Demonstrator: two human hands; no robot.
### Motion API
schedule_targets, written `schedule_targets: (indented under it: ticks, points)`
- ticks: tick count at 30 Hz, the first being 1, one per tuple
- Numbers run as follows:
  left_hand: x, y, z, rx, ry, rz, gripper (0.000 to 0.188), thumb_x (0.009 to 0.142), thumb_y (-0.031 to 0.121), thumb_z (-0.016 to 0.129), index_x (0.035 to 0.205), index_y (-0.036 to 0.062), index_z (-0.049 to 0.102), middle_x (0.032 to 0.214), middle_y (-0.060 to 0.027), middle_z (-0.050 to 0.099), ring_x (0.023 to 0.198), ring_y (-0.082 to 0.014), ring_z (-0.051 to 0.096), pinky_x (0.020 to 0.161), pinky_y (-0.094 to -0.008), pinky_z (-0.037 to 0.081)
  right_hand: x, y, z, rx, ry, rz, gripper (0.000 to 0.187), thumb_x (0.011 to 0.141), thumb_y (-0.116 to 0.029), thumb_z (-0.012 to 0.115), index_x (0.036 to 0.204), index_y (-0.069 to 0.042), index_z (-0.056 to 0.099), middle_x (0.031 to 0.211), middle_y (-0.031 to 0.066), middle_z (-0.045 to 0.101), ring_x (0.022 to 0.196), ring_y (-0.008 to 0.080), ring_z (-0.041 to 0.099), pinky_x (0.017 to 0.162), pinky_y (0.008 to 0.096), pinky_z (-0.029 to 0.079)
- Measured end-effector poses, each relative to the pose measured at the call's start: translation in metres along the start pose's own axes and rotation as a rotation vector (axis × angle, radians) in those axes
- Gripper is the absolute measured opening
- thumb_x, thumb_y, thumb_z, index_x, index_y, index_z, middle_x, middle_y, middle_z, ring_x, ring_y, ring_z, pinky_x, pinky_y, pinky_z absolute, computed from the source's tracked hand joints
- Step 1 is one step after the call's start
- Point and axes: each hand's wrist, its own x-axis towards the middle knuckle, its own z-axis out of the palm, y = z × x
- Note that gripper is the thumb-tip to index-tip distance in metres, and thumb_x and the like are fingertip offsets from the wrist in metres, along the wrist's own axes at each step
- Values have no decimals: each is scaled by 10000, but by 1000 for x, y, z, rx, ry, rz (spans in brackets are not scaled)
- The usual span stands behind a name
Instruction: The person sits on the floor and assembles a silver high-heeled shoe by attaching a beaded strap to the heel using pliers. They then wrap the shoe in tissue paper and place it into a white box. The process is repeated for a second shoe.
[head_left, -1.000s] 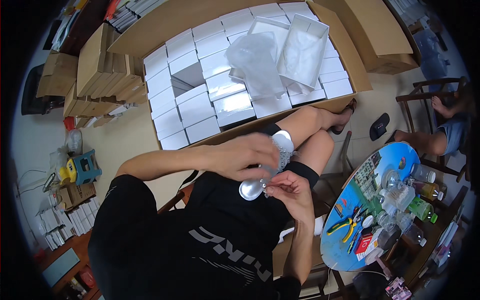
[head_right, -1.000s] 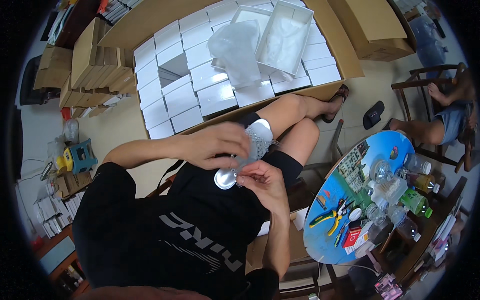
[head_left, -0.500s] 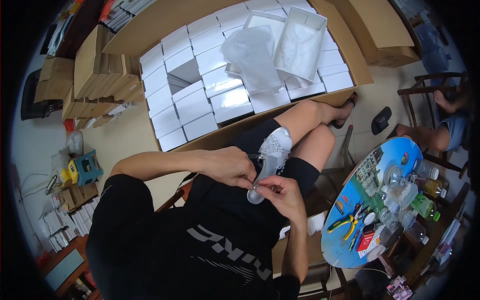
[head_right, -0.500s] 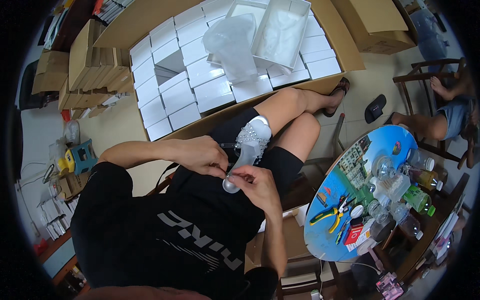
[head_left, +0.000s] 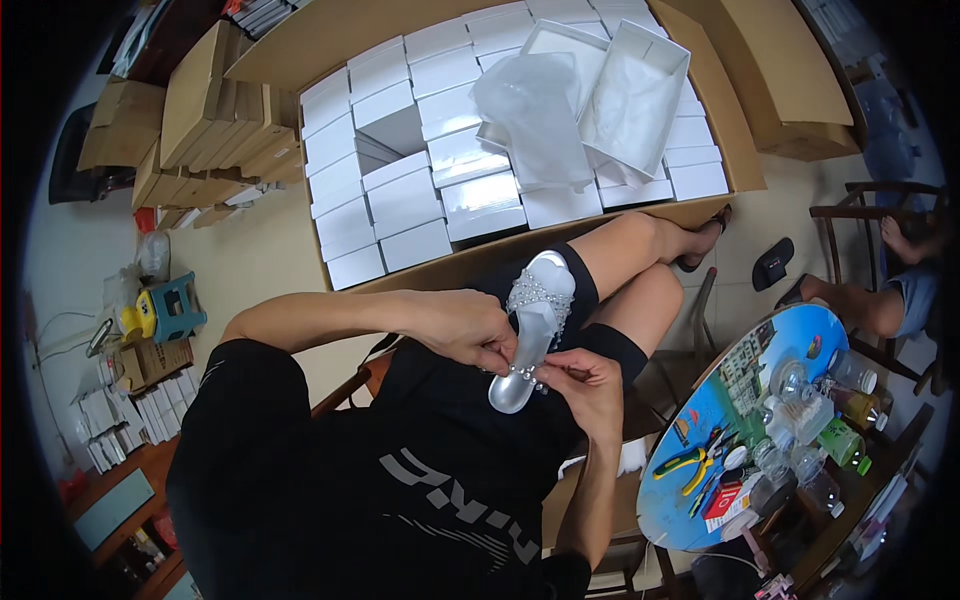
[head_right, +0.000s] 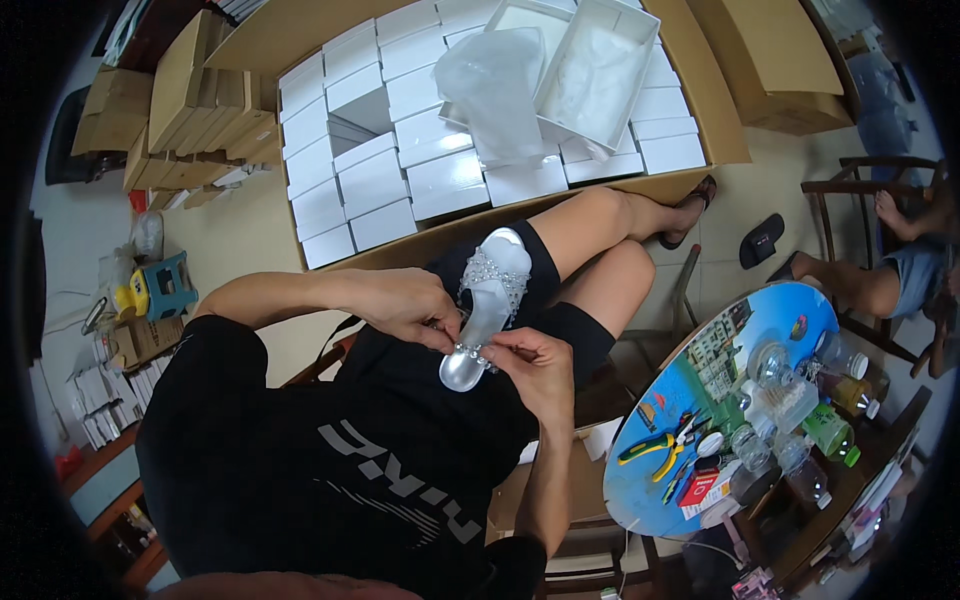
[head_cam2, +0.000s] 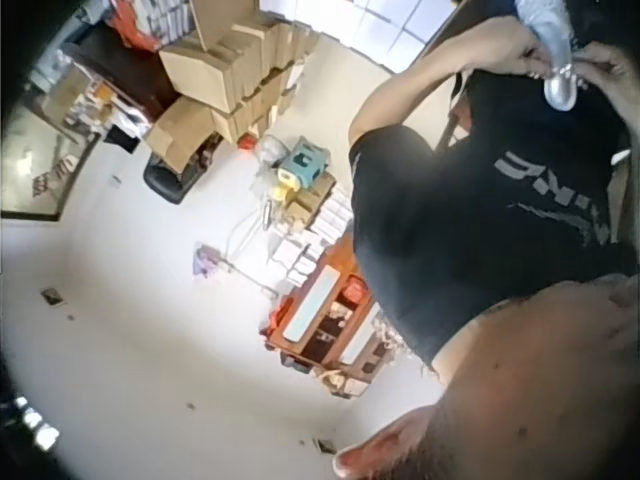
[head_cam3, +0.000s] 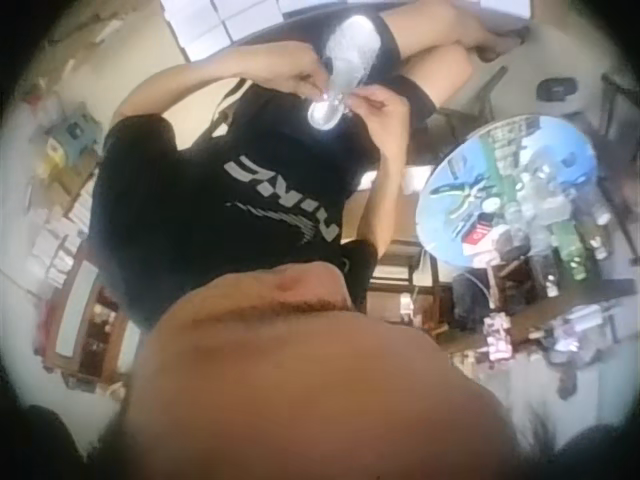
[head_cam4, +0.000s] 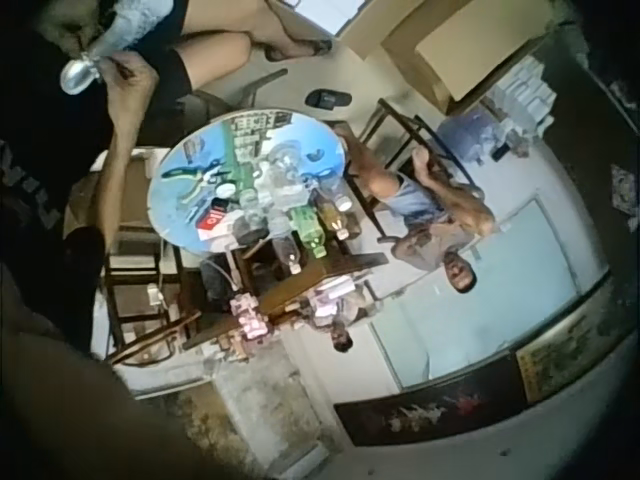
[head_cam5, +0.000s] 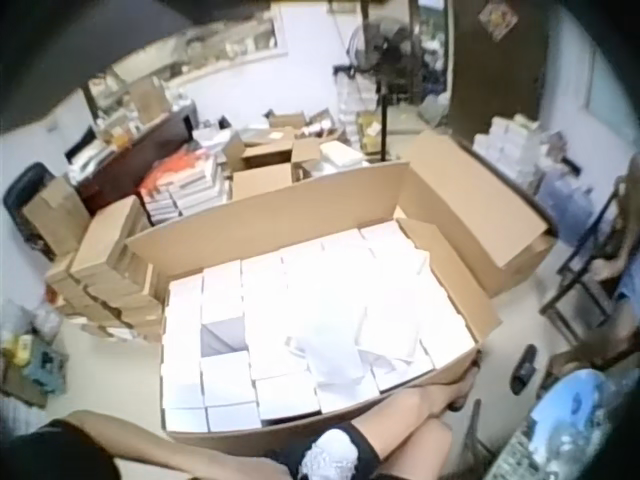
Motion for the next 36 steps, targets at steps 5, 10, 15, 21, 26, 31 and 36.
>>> schedule_targets:
  ticks: [5,10,15,21,26,31,36]
  points:
    - [-7,2,5,61,76,32,221,899,275,677,966,73,735,789,-111,710,779,-352,668,667,-435,501,5,-10,7,-74,-124,-3,153,860,35,729,1009,66,713,884,112,737,782,117,697,711,225,564]
    - [-12,-2,-9,13,15,-37,223,922,268,683,976,57,730,819,-67,694,762,-224,659,658,-372,489,12,-20,16,-26,-167,107,143,874,58,690,1015,76,705,896,144,731,778,180,721,732,288,596]
    - [-16,-63,-19,-470,-151,-163,257,965,248,659,968,-2,719,749,31,643,705,-39,526,593,-258,415,13,-17,11,48,-170,156,169,910,50,634,1069,85,681,934,179,727,799,228,735,749,327,612]
    - [-29,-112,-25,-711,-174,-235,252,980,246,645,925,12,723,778,50,645,671,-1,487,560,-191,354,13,-9,6,117,-139,184,211,950,-2,590,1130,92,649,981,219,720,853,277,742,793,368,619]
    - [-41,-111,-37,-729,-126,-246,289,974,278,650,878,12,710,632,68,510,561,-17,401,501,-206,286,16,-8,7,283,-149,207,240,972,-16,561,1169,106,624,1022,240,711,918,305,734,840,385,610]
    - [-60,-138,-44,-799,40,-224,320,973,274,639,820,-1,696,585,43,504,528,-45,418,496,-220,317,14,-2,-2,478,-121,166,244,966,-2,533,1168,111,612,1040,271,696,940,343,726,845,441,615]
    - [-75,-155,-39,-955,210,-297,369,985,304,627,755,16,656,571,36,475,514,-66,408,492,-237,318,17,9,-1,659,-89,147,252,953,10,525,1169,107,613,1076,302,677,973,365,715,864,467,606]
